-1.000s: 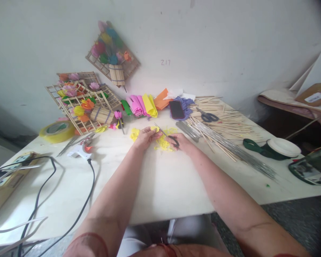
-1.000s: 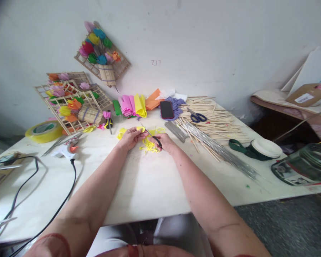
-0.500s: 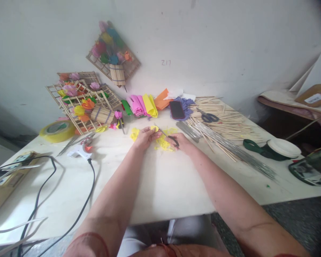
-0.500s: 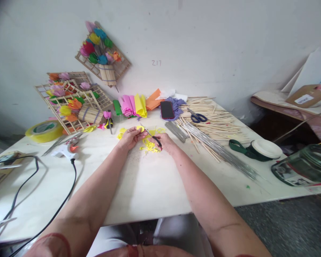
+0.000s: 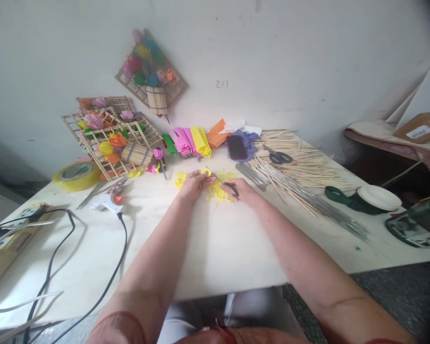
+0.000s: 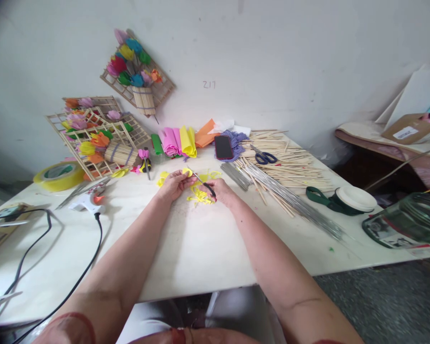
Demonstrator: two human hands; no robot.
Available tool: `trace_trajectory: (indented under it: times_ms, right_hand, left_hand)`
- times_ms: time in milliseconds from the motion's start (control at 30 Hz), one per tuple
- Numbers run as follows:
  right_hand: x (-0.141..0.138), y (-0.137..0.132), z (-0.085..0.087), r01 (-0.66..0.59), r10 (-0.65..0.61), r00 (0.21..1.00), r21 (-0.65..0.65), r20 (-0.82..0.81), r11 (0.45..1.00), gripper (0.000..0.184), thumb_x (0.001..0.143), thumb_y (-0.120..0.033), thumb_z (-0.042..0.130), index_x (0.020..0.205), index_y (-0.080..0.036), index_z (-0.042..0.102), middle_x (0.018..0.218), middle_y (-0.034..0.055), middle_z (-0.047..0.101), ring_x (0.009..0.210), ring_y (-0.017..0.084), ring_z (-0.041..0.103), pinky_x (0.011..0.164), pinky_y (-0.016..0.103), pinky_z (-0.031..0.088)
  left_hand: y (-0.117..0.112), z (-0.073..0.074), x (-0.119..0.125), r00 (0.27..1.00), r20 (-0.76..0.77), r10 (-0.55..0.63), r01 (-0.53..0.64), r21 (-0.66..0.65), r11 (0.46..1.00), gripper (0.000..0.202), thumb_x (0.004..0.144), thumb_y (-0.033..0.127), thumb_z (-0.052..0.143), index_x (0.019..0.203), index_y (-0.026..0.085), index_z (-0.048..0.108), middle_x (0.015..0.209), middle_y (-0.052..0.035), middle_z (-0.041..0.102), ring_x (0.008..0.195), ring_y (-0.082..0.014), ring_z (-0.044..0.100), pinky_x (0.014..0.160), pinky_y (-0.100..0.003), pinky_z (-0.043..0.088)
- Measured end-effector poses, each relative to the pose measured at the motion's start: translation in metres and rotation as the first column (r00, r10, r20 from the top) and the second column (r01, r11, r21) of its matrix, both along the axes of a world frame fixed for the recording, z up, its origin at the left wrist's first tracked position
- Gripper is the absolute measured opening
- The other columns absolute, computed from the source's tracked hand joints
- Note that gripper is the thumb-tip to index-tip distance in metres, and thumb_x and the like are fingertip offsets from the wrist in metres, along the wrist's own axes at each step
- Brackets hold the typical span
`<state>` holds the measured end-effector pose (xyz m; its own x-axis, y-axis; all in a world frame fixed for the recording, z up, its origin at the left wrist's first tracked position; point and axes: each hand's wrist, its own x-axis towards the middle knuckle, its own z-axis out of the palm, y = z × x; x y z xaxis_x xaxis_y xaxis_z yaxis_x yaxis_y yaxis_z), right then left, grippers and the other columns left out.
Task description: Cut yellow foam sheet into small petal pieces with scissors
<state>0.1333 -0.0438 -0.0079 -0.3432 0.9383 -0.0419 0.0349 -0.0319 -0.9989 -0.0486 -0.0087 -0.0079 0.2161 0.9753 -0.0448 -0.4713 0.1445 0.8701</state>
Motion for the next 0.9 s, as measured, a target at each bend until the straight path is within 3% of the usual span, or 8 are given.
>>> trace_trajectory:
  times_ms: [900]
  right_hand:
    - [-0.0004, -0.0021, 0.0005, -0.007, 0.006, 0.998, 0.015, 0.057, 1.0, 0.027, 0.062, -0.038, 0.071, 0.064, -0.015, 0.056, 0.038, -0.007, 0.042, 0.03, 0.005, 0.034, 0.03, 0.018, 0.024]
  left_hand:
    - [-0.0013, 0.0022, 0.0, 0.999, -0.004, 0.036, -0.036, 0.005, 0.999, 0.007, 0.077, 0.012, 0.059, 0.071, 0.01, 0.055, 0.069, -0.0103, 0.068, 0.068, -0.0181, 0.069, 0.061, -0.024, 0.055]
